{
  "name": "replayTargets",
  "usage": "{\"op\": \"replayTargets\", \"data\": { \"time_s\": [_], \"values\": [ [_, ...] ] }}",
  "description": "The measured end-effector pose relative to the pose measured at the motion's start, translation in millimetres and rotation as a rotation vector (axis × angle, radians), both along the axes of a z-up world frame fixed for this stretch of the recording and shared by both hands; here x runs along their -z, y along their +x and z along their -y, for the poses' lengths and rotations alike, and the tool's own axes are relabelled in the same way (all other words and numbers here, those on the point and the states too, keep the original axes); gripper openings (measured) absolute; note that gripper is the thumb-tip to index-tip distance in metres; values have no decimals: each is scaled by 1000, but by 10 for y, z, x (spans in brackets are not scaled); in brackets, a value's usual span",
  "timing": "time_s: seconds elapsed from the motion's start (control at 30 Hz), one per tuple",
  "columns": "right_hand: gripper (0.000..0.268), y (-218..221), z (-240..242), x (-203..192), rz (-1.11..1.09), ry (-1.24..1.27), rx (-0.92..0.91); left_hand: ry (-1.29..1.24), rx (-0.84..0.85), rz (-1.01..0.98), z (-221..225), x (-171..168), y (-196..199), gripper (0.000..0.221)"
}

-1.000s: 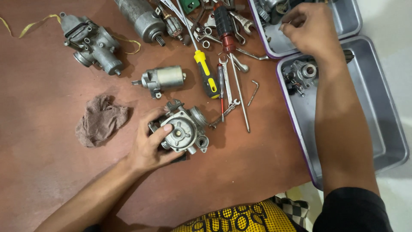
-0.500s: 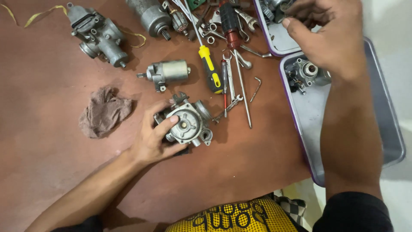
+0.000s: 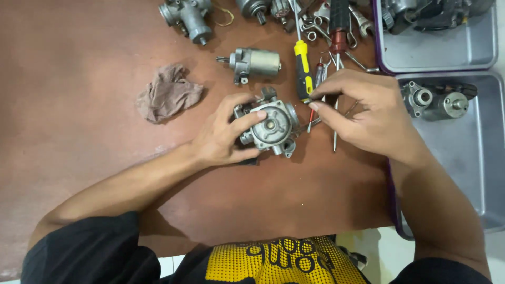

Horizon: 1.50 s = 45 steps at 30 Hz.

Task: The person assembles a carburetor by hand, placing a gasket and using a screwdriver to tighten screws. They then attach a circular metal cover and secure it with additional screws.

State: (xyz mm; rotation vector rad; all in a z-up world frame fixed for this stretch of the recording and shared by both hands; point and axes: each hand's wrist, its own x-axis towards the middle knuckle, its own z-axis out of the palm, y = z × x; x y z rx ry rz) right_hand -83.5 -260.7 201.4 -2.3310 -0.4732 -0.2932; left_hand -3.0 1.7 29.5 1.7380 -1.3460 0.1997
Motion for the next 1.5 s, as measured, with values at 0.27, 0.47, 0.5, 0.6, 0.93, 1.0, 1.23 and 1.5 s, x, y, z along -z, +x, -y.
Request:
{"op": "replayTargets", "data": {
  "time_s": [0.27, 0.47, 0.5, 0.6, 0.93, 1.0, 1.23, 1.5],
  "values": [
    [19, -7, -181, 108, 2, 60, 10, -74, -37, -130, 52, 17, 32, 93],
    [18, -9, -182, 149, -12, 86, 59, -191, -131, -340, 142, 2, 88, 104],
    [18, -17, -173, 166, -16, 87, 58, -190, -133, -344, 118, -75, 62, 104],
    [18, -7, -131, 205, -4, 97, 65, -177, -137, -498, 85, -242, 55, 102],
    [16, 33, -69, 328, -29, 124, 73, -215, -104, -518, 82, -237, 74, 100],
    [16, 36, -75, 334, -29, 128, 70, -213, -111, -510, 80, -231, 78, 100],
    [17, 47, -125, 263, -47, 199, 93, -241, -37, -454, 87, -145, 97, 99],
    [18, 49, -225, 180, -127, 322, 70, -112, 35, -104, 14, 50, 35, 73]
  ]
}}
